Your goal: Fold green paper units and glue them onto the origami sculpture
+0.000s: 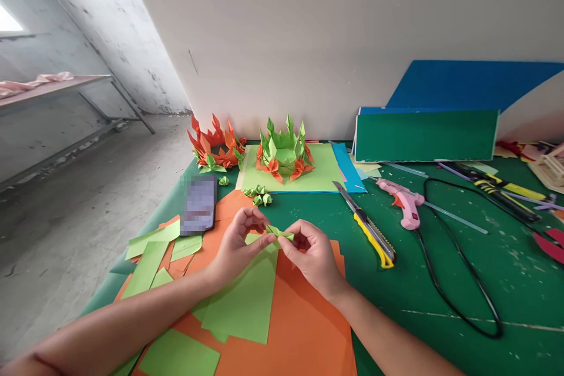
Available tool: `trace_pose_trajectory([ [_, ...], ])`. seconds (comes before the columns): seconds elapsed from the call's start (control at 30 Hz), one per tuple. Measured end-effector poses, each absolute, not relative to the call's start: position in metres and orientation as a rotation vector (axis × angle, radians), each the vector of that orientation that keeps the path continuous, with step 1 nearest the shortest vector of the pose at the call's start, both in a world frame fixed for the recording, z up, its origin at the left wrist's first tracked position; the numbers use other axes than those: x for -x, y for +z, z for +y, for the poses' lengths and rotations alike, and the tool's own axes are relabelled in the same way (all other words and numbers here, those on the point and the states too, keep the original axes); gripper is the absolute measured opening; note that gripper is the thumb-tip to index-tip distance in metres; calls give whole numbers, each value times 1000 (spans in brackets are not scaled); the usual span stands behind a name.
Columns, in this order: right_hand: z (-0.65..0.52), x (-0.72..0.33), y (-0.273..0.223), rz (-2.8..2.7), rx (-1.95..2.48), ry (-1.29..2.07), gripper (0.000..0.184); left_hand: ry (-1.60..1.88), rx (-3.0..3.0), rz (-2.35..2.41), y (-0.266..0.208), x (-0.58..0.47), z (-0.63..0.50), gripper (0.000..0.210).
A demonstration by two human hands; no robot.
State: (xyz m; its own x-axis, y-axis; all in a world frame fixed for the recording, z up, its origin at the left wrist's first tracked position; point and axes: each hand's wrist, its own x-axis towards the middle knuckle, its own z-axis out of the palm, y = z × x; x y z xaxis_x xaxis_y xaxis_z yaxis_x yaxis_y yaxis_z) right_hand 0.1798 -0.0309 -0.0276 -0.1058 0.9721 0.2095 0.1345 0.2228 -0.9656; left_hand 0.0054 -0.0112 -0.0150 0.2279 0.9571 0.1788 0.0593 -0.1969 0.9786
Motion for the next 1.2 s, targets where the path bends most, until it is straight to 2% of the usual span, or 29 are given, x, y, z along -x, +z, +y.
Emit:
trace_pose_trajectory([
  [0.13, -34, -180, -27, -1643, 1042, 566, 8, 1049, -1386, 1037, -14, -6, -11, 35],
  [0.33, -34, -188, -30, -1839, 899, 210, 28, 776, -1279, 1003, 4, -11, -18, 45],
  [0.43, -34, -189, -30, -1899, 881, 160, 32, 732, -1181, 1029, 8, -13, -20, 45],
  [0.63, -29, -186, -29, -1995, 932, 145, 33, 820, -909, 938, 1, -10, -15, 33],
  [0.93, -27, -187, -29, -1975, 948, 177, 20, 899, -757, 830, -5, -7, -10, 21],
  [1.2, -27, -184, -27, -1922, 1066, 233, 6, 880, -936, 857, -2, -12, -13, 27],
])
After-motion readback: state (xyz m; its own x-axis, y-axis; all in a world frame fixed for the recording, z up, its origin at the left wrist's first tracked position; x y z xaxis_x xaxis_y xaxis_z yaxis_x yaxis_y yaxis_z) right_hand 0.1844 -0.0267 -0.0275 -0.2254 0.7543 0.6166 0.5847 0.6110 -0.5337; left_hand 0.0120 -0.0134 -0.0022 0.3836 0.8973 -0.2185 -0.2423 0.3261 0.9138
